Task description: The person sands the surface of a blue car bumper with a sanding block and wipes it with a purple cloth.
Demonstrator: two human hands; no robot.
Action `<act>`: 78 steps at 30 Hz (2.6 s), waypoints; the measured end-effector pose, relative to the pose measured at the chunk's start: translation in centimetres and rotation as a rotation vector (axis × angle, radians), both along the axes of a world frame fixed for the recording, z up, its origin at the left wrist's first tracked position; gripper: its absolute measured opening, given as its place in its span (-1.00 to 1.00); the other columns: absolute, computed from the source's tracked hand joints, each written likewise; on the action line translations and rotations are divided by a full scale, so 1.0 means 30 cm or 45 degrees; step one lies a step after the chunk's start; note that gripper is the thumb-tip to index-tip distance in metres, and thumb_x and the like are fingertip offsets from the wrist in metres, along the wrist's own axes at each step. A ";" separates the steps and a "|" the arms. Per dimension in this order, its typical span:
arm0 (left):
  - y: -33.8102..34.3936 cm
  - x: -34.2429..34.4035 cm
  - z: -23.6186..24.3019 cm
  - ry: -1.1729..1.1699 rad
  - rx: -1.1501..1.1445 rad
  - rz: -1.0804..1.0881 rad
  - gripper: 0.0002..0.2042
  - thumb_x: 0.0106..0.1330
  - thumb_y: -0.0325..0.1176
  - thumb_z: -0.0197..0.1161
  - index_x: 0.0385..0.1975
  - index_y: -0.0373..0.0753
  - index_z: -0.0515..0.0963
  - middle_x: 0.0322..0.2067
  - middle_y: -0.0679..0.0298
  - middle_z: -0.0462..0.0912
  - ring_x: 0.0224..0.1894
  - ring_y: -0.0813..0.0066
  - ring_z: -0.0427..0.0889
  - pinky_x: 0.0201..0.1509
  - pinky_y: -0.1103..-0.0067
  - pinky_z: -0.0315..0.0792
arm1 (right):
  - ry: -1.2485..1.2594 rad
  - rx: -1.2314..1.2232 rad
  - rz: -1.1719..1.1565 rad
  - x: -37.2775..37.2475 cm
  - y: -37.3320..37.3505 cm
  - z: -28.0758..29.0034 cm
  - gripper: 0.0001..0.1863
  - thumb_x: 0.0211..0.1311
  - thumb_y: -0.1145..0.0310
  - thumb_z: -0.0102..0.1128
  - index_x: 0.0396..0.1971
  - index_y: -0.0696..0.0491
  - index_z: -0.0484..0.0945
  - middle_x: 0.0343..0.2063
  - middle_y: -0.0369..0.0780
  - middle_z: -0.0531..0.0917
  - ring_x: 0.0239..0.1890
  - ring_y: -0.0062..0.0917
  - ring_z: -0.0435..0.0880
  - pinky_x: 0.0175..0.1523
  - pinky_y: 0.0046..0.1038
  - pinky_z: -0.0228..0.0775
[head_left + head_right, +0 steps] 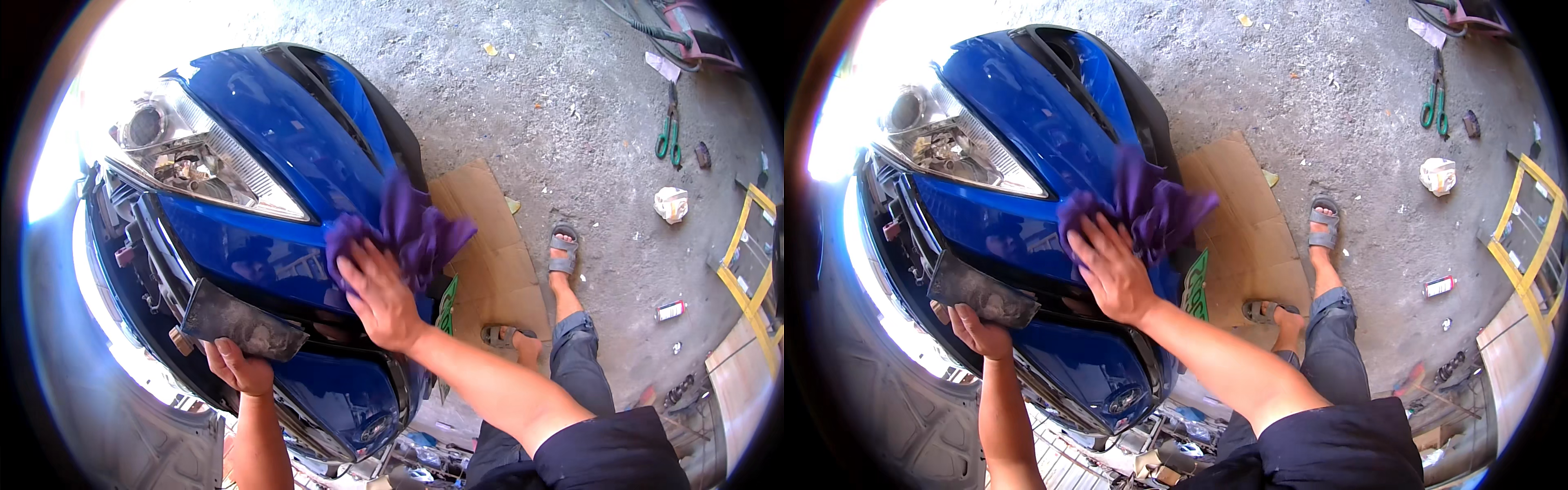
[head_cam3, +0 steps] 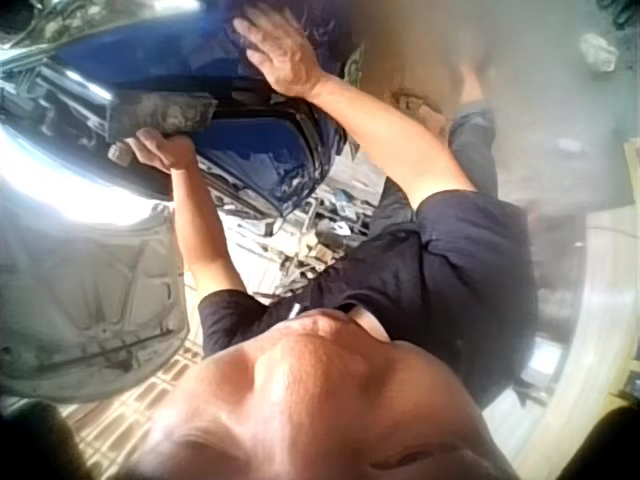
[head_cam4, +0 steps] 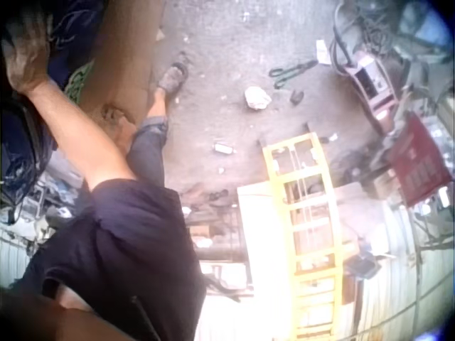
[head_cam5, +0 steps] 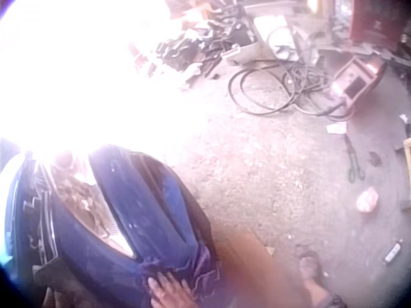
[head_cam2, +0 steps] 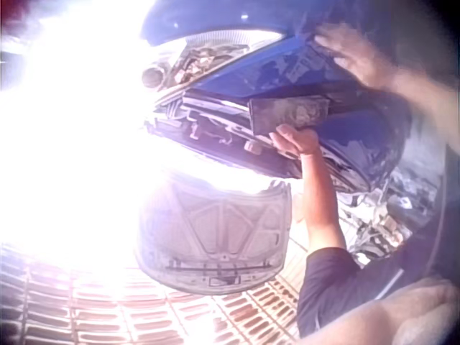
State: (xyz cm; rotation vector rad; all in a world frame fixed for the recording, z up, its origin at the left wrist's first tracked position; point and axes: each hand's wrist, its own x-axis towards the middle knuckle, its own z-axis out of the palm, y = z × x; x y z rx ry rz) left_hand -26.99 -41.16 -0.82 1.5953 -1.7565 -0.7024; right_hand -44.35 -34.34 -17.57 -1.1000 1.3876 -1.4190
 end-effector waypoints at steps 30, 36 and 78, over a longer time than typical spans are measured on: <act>-0.006 -0.026 0.019 -0.045 0.097 -0.066 -0.63 0.46 -0.18 -0.11 0.06 -0.33 0.38 -0.08 0.23 0.52 -0.04 0.48 0.49 0.07 0.57 0.34 | 0.095 -0.040 0.080 -0.062 -0.234 -0.101 -0.58 0.16 0.52 0.03 0.04 -0.08 0.54 0.24 -0.12 0.40 0.33 -0.05 0.24 0.34 0.02 0.08; -0.011 -0.035 0.029 -0.158 0.124 -0.132 -0.56 0.44 -0.14 -0.10 0.12 -0.38 0.34 -0.04 0.19 0.51 -0.02 0.43 0.49 0.09 0.54 0.34 | -0.440 0.198 -0.055 0.004 0.112 -0.182 -0.48 0.23 0.58 0.05 0.22 -0.02 0.38 0.29 -0.03 0.29 0.39 -0.04 0.13 0.39 -0.27 0.08; 0.014 0.016 0.056 -0.200 0.283 -0.156 -0.38 0.41 -0.03 -0.11 0.26 -0.46 0.13 0.18 -0.14 0.32 0.18 0.10 0.40 0.20 0.31 0.37 | -0.334 0.091 -0.181 -0.140 -0.602 -0.338 -0.62 0.21 0.42 -0.01 0.04 0.09 0.43 -0.05 -0.03 0.58 -0.03 -0.07 0.50 0.12 -0.20 0.30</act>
